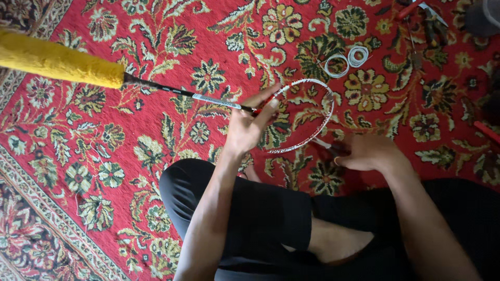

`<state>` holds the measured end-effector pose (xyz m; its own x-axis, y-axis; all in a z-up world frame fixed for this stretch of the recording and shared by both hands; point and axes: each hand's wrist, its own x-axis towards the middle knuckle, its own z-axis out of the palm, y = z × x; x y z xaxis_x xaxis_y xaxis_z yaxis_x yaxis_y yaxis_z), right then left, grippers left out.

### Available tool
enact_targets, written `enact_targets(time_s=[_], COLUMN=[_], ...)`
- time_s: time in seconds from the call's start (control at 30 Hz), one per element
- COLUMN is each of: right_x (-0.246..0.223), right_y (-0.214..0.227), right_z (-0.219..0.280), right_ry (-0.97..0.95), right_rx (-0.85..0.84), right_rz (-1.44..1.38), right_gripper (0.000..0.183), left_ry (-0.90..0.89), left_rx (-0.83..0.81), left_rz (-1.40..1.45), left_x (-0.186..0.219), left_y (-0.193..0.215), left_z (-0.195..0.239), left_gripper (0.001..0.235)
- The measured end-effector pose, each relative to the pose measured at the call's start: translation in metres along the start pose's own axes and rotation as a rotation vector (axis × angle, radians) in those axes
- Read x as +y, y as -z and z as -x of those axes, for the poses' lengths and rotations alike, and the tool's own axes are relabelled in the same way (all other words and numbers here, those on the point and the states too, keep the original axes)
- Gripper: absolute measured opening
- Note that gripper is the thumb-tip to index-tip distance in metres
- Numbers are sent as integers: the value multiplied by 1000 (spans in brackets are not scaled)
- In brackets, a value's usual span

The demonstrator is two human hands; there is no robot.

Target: The person sits on a carpet and uses a pair of scissors to cut the white strings on a badminton racket frame. After cutting the strings, the person gathers the cut pieces and coils them into loops on the floor.

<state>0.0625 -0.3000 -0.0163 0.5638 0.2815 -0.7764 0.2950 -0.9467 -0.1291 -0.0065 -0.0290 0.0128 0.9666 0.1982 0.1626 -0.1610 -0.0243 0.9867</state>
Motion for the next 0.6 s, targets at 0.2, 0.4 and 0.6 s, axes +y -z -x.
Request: enact_targets(time_s=[0.2,0.4,0.6], right_x=[17,-12,-20], right_y=[-20,-28,-39], right_z=[-18,-22,-37], right_ry=[140,118,161], right_rx=[129,79,97], right_rz=[-185,-134,-45], right_gripper=[57,60,61], left_ry=[-14,19,-5], left_rx=[15,57,40], left_rz=[-156,-213,-206], left_x=[13,27,21], left_y=[14,18,14], left_z=[12,8,1], left_gripper=[31,29,29])
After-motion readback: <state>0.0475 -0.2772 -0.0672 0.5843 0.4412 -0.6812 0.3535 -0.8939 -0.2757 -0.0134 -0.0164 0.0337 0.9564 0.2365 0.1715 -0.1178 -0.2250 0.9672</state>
